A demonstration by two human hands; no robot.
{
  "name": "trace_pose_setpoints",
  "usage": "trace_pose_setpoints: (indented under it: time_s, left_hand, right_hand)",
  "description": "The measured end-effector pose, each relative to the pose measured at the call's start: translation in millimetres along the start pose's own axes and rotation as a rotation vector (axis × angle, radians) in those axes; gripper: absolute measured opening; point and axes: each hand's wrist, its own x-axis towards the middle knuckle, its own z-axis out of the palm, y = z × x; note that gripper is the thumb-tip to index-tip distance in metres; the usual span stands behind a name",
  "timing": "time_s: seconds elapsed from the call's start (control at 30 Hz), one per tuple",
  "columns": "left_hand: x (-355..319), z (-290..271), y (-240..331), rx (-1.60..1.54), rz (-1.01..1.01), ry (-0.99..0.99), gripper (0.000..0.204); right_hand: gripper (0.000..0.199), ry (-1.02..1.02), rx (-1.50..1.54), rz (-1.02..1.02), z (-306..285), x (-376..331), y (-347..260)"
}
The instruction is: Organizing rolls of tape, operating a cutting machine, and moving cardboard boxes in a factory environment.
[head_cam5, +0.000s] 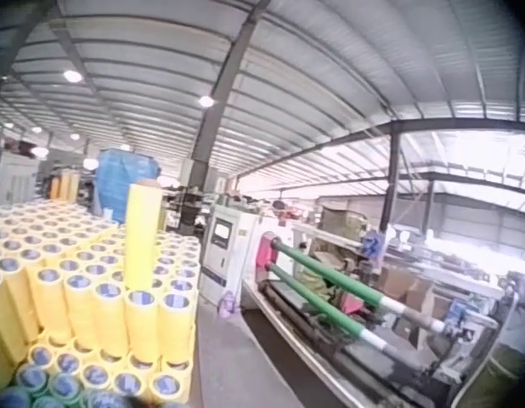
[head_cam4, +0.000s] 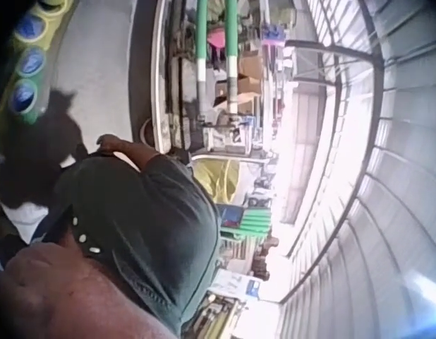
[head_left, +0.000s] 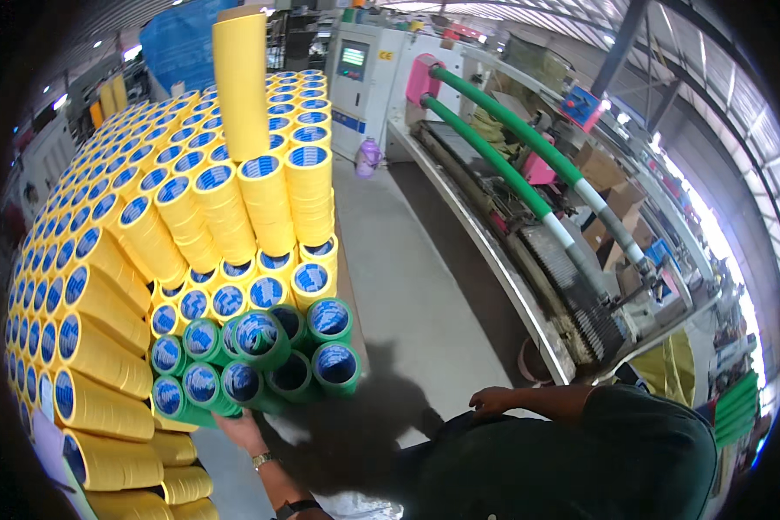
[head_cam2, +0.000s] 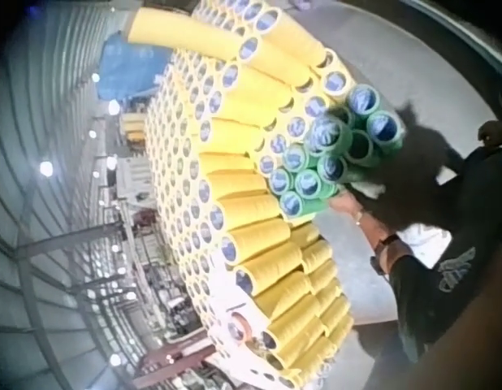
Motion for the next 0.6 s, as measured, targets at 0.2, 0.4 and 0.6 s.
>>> trace_pose_setpoints:
  time_s: [0.2, 0.4, 0.6]
  left_hand:
    - [5.4, 0.7, -14.1, 0.006, -0.017, -0.030, 0.060]
    - [-14.9, 5.6, -23.5, -0.078, -0.107, -0.067, 0.060]
    - [-135.7, -10.5, -43.3, 0.063, -0.207, -0.057, 0.045]
  right_hand:
    - [0.063, 0.012, 0.004, 0.110, 11.3, -9.0, 8.7]
    - [0.055, 0.044, 0.057, 0.090, 34.2, -3.7, 30.4]
    - [0.056, 0.096, 0.189, 0.053, 36.0, -17.4, 40.4]
